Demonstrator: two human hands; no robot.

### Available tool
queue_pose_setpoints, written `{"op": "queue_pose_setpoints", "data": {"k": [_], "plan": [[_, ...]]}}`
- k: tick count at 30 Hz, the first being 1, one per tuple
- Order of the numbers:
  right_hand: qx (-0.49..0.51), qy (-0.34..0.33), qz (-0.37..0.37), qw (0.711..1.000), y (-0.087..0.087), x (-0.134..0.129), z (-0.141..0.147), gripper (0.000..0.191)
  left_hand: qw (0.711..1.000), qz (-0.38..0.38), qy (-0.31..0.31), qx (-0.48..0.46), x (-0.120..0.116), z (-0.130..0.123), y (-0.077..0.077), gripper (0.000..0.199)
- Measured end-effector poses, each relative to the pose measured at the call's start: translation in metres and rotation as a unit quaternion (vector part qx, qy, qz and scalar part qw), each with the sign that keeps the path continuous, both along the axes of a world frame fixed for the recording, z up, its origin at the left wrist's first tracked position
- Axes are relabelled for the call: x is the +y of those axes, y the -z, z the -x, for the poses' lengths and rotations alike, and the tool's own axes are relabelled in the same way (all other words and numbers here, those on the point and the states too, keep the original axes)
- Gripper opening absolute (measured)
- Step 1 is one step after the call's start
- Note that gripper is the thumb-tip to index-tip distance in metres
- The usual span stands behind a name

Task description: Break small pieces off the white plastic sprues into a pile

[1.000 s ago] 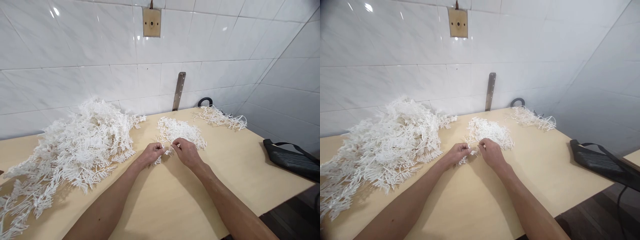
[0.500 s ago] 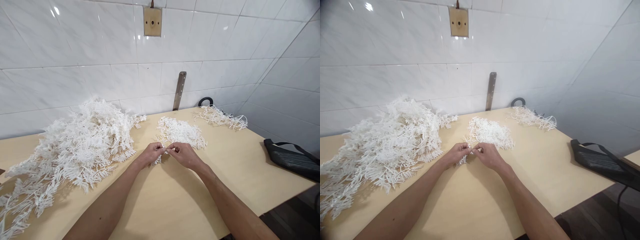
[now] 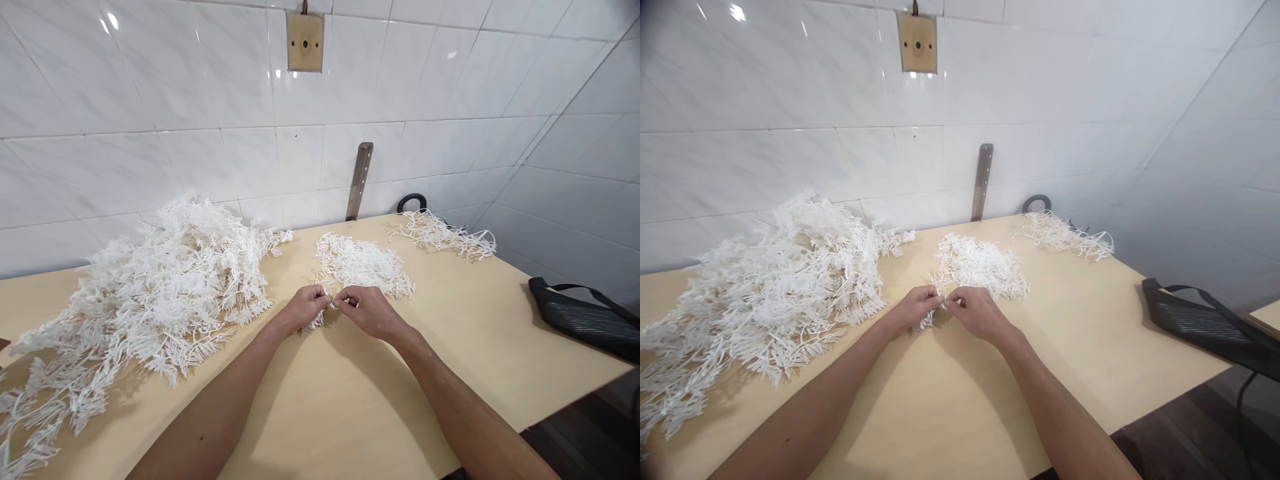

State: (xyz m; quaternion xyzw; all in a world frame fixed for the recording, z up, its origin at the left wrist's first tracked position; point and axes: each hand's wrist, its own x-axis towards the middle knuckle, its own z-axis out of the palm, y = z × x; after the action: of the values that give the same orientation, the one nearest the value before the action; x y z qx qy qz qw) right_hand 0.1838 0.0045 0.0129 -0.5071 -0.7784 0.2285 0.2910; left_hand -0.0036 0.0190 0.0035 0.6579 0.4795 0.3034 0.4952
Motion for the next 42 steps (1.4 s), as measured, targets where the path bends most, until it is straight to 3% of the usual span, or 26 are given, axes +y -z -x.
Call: {"op": "queue_pose_setpoints", "data": {"k": [5,14,19,23,29,36,38,42], "plan": [[-0.010,0.042,-0.017,0.999,0.001,0.000,0.002,0.023,1.000,-0.021,-0.011,-0.002,-0.004,-0.003,-0.008,0.023],[-0.034,0.027,-0.054,0.998,0.010,0.001,0.005,0.018,0.997,-0.059,-0.024,0.044,-0.004,-0.002,-0.009,0.020],[-0.135,-0.016,-0.111,0.985,0.015,-0.001,0.010,0.021,0.991,-0.079,-0.008,0.111,-0.005,-0.002,-0.010,0.012],[-0.176,0.020,-0.104,0.979,0.019,-0.002,0.019,0.019,0.984,-0.089,-0.048,0.145,-0.005,-0.008,-0.003,0.011],[-0.097,0.089,-0.017,0.991,0.024,0.002,0.027,0.015,0.973,-0.113,-0.074,0.188,-0.006,-0.012,0.004,0.015],[-0.060,0.083,-0.107,0.989,0.032,0.008,0.030,0.018,0.981,-0.072,-0.120,0.134,-0.002,-0.009,0.006,0.014],[-0.026,0.084,-0.070,0.994,0.031,0.008,0.029,0.019,0.981,-0.068,-0.132,0.126,-0.002,-0.009,0.005,0.014],[0.083,0.117,0.074,0.987,0.028,0.007,0.024,0.027,0.982,-0.062,-0.136,0.113,-0.003,-0.008,0.001,0.015]]}}
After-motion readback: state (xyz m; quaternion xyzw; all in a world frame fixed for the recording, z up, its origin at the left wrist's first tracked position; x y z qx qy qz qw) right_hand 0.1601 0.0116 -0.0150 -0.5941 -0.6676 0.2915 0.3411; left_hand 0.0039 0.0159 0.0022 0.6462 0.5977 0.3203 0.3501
